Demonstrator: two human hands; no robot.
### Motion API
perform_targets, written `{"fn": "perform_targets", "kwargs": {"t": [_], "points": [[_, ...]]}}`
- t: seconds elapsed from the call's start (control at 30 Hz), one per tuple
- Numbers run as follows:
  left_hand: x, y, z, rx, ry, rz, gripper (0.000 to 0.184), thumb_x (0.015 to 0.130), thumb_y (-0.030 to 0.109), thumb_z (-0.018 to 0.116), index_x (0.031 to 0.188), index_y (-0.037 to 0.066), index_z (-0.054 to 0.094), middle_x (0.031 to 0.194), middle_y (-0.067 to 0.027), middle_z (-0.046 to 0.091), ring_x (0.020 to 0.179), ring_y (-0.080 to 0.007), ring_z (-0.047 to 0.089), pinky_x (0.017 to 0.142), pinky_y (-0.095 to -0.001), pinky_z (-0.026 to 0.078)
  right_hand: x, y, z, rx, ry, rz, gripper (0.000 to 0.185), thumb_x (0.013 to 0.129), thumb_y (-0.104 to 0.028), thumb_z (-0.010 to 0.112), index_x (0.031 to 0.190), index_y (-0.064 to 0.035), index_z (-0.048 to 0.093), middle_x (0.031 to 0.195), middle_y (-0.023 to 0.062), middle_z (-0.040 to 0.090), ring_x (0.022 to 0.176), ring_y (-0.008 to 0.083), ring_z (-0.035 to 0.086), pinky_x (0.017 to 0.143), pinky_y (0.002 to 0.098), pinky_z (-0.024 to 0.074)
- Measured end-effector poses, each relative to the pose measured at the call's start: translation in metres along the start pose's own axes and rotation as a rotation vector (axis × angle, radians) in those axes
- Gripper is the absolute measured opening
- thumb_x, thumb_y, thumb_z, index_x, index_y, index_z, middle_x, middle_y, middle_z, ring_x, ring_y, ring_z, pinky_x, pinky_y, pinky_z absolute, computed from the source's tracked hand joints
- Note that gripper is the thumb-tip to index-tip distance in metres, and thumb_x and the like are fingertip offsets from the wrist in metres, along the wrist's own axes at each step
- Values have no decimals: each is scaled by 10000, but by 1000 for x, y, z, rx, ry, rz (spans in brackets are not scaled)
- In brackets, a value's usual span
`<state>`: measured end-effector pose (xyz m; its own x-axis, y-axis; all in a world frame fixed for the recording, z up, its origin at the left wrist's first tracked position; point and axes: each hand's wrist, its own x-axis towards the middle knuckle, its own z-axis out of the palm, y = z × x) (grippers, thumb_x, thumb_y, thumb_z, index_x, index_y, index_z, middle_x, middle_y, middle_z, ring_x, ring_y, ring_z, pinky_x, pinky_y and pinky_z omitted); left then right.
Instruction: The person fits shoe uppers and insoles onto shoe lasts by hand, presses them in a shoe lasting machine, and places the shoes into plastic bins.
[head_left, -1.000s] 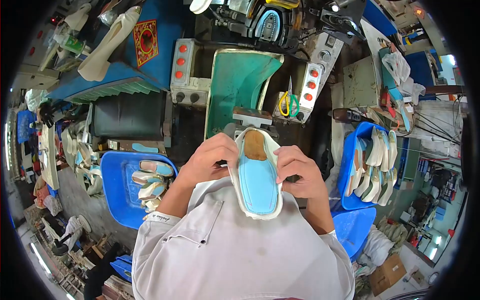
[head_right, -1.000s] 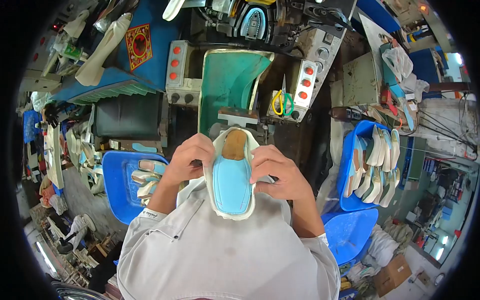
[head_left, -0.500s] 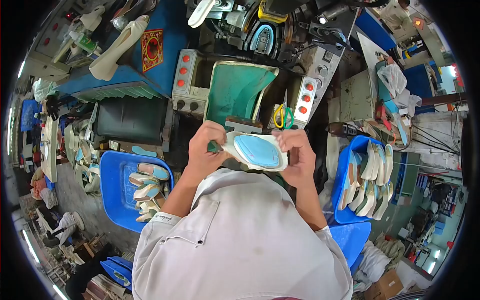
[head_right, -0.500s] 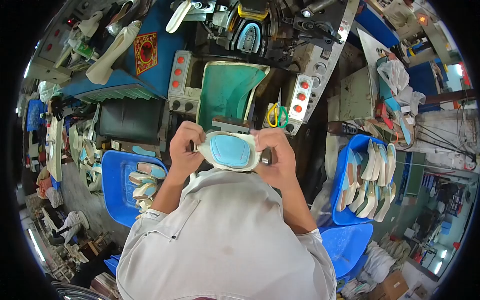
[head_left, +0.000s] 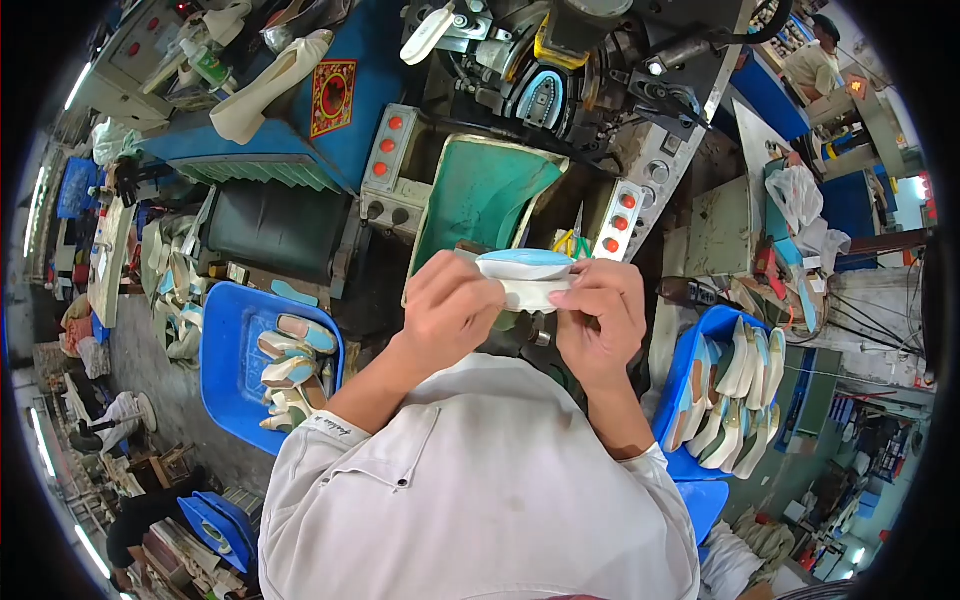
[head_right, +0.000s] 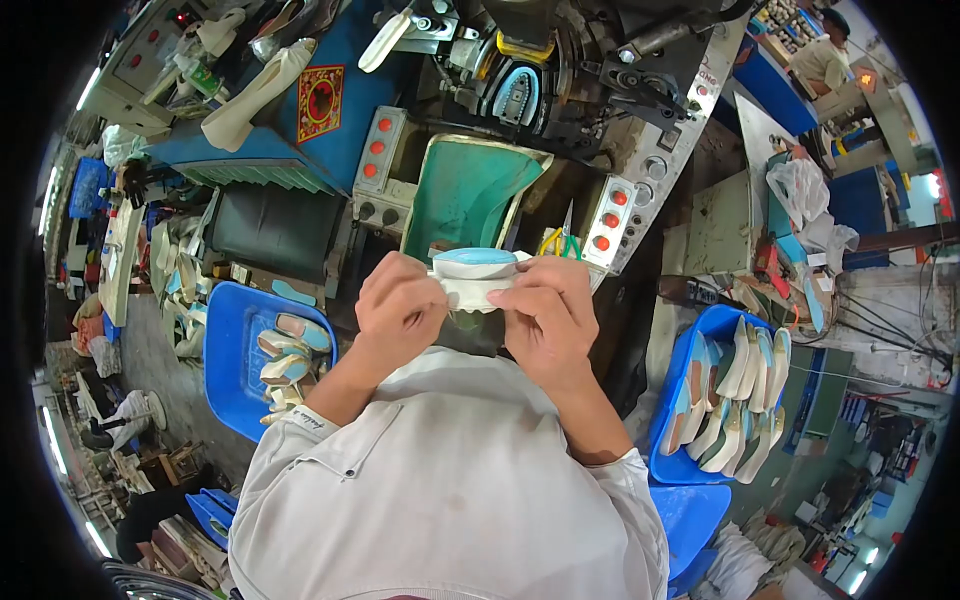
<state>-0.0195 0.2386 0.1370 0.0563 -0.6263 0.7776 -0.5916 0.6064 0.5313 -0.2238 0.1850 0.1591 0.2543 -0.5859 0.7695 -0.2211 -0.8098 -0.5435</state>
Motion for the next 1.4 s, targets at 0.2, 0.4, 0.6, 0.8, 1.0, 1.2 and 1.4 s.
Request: {"fn": "perform_targets", "kwargs": {"t": [0.2,0.4,0.6,0.8,1.0,1.2,1.4], "points": [[46,-13,-3,-19,-240,-78,492,801,217,951,1220,67,744,989,-101,708,911,-310,606,782,-407,542,35,4,-2,71,-112,140,317,762,18,908,1048,-89,824,920,67,668,811,197,636,713,327,518],[64,9,-14,-96,-292,-313,492,852,276,926,1245,30,761,1006,-126,748,885,-290,661,782,-383,545,61,-2,-1,161,-71,207,241,795,-1,904,1015,-71,835,926,59,689,816,179,648,696,291,506],[52,5,-16,-241,-438,-735,480,870,203,900,1272,-8,743,1002,-144,754,885,-274,693,800,-352,565,46,7,13,207,-122,462,149,823,45,851,935,-39,797,973,61,699,841,172,670,697,289,522],[30,-20,-13,-86,-497,-537,671,816,227,902,1400,3,658,1055,-162,705,1025,-364,676,859,-435,562,20,-2,-2,62,-346,144,219,777,117,767,891,-69,776,957,34,758,882,245,676,793,354,546],[36,-17,-18,-146,-543,-482,668,823,207,909,1386,-35,643,1120,-204,700,1064,-385,666,896,-450,568,28,-5,11,84,-193,143,201,770,69,824,893,-88,790,883,32,746,809,229,626,750,340,505],[43,-13,-21,-220,-479,-431,601,881,317,909,1278,-80,695,1062,-221,705,974,-368,685,833,-432,577,35,1,23,85,-81,252,189,810,59,854,943,-68,811,839,40,721,769,170,612,653,289,475],[44,-12,-25,-204,-461,-427,393,1020,297,770,1264,-10,740,922,-151,685,853,-293,618,721,-413,530,39,-4,26,84,-18,280,254,792,49,902,1004,-83,855,860,31,708,782,132,627,656,266,481]]}}
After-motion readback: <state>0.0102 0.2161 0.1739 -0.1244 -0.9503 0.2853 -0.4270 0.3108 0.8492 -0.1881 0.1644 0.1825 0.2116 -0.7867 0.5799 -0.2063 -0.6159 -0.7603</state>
